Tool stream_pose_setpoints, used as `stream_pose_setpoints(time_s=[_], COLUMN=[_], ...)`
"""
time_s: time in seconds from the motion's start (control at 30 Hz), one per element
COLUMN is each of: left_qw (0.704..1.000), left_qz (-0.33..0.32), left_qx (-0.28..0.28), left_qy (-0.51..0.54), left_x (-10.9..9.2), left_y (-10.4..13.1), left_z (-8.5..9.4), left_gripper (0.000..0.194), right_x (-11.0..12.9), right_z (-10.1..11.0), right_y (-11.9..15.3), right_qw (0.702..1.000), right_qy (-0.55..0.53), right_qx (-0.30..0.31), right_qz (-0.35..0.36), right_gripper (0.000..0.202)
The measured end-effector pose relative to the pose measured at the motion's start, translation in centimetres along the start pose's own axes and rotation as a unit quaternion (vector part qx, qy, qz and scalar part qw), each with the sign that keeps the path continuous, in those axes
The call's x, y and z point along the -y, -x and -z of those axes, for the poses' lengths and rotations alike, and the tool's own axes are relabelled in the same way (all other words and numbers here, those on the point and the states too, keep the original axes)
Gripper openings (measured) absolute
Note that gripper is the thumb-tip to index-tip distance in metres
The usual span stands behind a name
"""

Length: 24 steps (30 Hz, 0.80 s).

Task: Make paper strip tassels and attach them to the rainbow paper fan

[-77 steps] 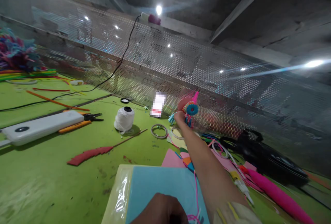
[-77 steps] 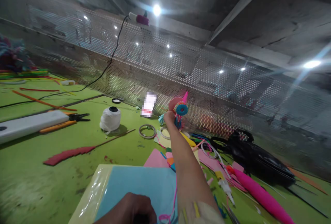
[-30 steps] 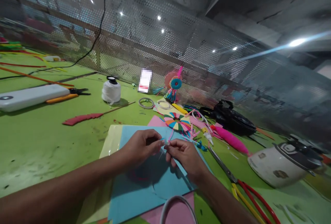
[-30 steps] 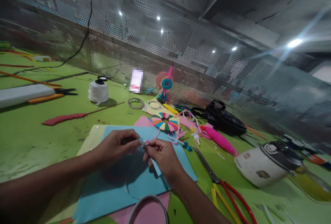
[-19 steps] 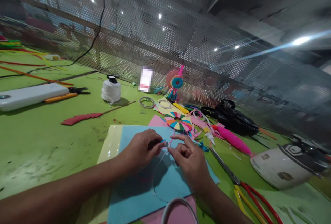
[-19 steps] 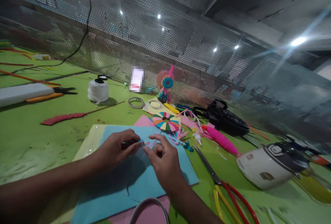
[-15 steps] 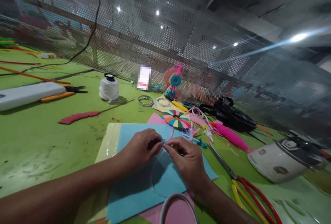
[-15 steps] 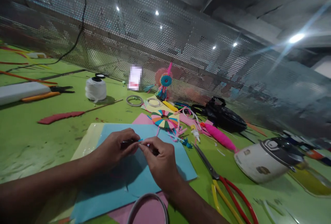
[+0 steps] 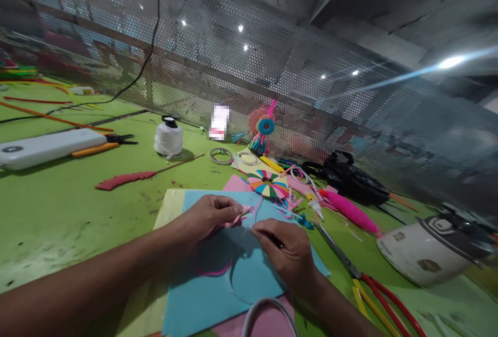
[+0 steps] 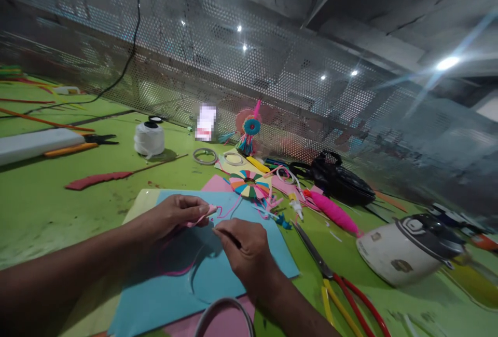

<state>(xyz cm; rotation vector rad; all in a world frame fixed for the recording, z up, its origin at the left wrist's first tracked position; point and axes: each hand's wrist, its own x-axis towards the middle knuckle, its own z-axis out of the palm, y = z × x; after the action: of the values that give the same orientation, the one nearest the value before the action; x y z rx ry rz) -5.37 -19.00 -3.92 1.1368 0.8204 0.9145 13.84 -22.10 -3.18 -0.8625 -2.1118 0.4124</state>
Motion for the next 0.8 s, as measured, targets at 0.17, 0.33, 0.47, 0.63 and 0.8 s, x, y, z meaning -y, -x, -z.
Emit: stream_pose_setpoints(time_s=[0.17, 0.33, 0.47, 0.63, 0.8], left_qw=[0.999, 0.992, 0.983, 0.971, 0.966], left_qz=[-0.002, -0.046, -0.070, -0.090, -0.095], left_qx=[-0.005, -0.043, -0.052, -0.048, -0.078], left_qy=[-0.038, -0.113, -0.163, -0.216, -0.227], left_x=[-0.1, 0.1, 0.6, 0.7, 0.6], left_y=[0.1, -0.2, -0.6, -0.6, -0.2], left_z=[-0.2, -0.4, -0.5, -0.6, -0.9], left_gripper=[0.036, 0.037, 0.038, 0.036, 0.035], right_x=[0.6, 0.5, 0.1, 0.7, 1.0], right_z=[-0.1, 0.2, 0.8, 0.8, -0.4], right_y=[0.0, -0.7, -1.3, -1.4, -1.2], right_qw=[0.999, 0.946, 0.867, 0.857, 0.857], right_qy=[-0.017, -0.166, -0.306, -0.365, -0.388], right_qx=[-0.005, -0.045, -0.111, -0.040, -0.032], right_qz=[-0.043, -0.274, -0.377, -0.361, -0.337], right_gripper=[0.008, 0.026, 0.029, 0.032, 0.033])
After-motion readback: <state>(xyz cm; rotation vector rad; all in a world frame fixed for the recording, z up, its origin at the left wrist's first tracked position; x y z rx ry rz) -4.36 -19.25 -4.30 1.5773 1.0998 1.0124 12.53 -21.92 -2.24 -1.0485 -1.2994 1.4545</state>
